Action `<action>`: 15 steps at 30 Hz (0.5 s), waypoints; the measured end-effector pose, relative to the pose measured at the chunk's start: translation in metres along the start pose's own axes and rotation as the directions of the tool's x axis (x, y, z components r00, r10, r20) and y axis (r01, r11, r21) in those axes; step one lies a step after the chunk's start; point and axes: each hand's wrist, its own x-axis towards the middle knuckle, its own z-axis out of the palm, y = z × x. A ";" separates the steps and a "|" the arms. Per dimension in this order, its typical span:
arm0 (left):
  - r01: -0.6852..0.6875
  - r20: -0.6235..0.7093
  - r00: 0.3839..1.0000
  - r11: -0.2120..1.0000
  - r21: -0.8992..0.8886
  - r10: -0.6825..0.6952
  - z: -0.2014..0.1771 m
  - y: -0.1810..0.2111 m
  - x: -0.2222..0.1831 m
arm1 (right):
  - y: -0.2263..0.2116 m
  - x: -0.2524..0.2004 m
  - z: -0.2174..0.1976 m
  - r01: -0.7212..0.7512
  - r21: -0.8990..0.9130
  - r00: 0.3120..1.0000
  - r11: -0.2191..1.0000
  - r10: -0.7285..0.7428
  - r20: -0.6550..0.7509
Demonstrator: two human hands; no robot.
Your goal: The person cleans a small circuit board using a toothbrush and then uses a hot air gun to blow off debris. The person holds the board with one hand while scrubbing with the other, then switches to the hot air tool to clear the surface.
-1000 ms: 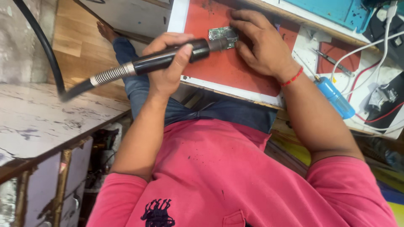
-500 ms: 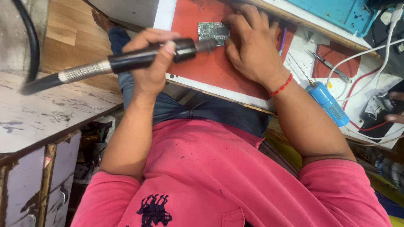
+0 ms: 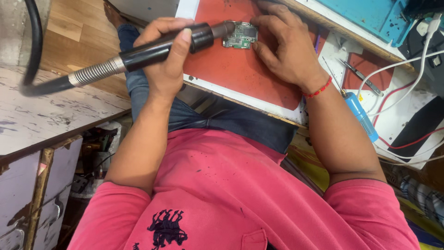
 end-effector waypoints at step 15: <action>-0.050 0.047 0.998 0.996 0.075 0.046 0.002 0.004 0.004 | -0.009 0.007 -0.007 -0.032 0.013 0.999 0.999 0.032 0.032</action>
